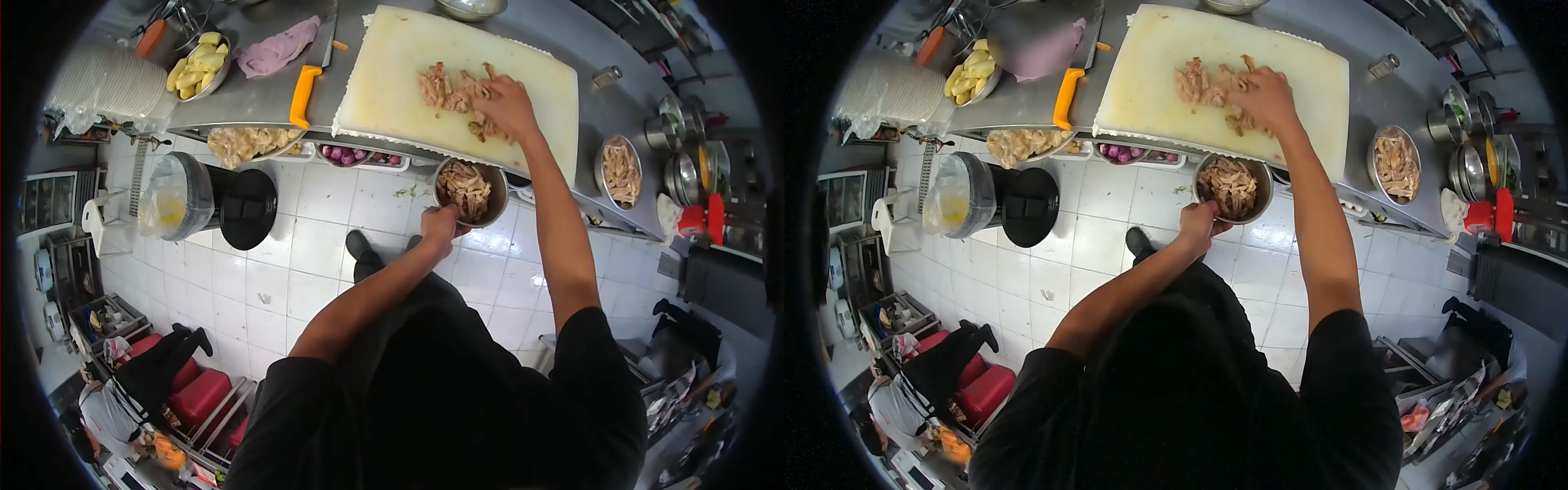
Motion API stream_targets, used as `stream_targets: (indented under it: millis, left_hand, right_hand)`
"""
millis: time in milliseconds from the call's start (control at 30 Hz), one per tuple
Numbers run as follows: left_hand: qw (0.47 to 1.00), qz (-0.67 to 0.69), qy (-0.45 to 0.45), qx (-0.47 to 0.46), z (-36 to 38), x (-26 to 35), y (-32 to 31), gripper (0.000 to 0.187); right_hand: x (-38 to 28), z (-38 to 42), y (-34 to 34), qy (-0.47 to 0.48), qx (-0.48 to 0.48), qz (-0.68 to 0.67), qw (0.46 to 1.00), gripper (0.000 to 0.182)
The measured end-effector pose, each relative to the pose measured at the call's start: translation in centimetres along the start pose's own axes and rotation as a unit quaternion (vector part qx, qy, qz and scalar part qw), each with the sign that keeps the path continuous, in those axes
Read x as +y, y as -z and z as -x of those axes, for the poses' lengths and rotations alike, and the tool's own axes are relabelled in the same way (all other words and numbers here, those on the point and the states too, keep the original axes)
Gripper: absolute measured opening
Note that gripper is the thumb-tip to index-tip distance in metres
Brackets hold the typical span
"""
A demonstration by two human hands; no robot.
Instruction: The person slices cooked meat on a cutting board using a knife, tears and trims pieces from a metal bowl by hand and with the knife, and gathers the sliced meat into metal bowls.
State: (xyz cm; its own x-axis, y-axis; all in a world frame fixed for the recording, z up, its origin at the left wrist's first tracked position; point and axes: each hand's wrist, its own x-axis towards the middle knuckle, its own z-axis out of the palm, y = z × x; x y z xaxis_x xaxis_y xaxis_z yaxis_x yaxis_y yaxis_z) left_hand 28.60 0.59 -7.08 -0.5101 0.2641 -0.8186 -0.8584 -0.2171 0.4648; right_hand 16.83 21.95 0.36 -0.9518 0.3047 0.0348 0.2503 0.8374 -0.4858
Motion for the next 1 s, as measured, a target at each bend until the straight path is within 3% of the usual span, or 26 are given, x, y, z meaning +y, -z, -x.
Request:
stream_targets:
  millis: [133,267,367,433,467,567,700,767,867,1000]
  left_hand:
    - [1.0,0.006,-0.012,0.003,0.0,-0.4,0.3,0.026]
    - [1.0,0.022,-0.012,0.011,0.8,-0.4,0.8,0.023]
    - [1.0,0.015,-0.018,-0.003,0.1,-0.6,2.4,0.024]
    - [1.0,0.0,-0.027,0.003,0.5,-0.4,3.4,0.026]
    - [0.999,-0.009,-0.033,0.014,0.6,-0.3,3.7,0.027]
    - [0.999,-0.022,-0.036,0.016,0.6,0.4,4.2,0.026]
    - [0.999,-0.022,-0.021,0.017,1.3,1.8,4.0,0.025]
    - [0.999,-0.028,-0.028,0.02,1.7,2.5,3.7,0.025]
    - [0.999,-0.02,-0.026,0.017,1.2,2.7,4.0,0.025]
    - [0.999,-0.028,-0.012,0.026,1.3,3.3,3.8,0.025]
  right_hand:
    - [-1.6,4.9,0.5,-0.022,0.014,-0.025,0.999,0.053]
    - [-4.7,11.9,-2.0,0.013,0.134,-0.027,0.99,0.044]
    - [-7.5,16.2,-3.1,0.057,0.166,0.001,0.984,0.037]
    - [-7.1,16.5,-3.4,0.024,0.117,-0.075,0.99,0.032]
    - [-6.8,16.5,-3.3,0.008,0.094,-0.112,0.989,0.029]
    - [-6.9,11.7,-1.8,-0.012,0.177,-0.144,0.974,0.019]
    - [-3.0,1.9,-4.1,-0.016,0.278,-0.125,0.952,0.042]
    - [-3.5,-1.3,-5.0,-0.059,0.222,-0.128,0.965,0.059]
    - [-6.4,-3.3,-5.7,-0.002,0.172,-0.042,0.984,0.057]
    - [-6.3,-2.4,-6.0,0.085,0.09,-0.053,0.991,0.036]
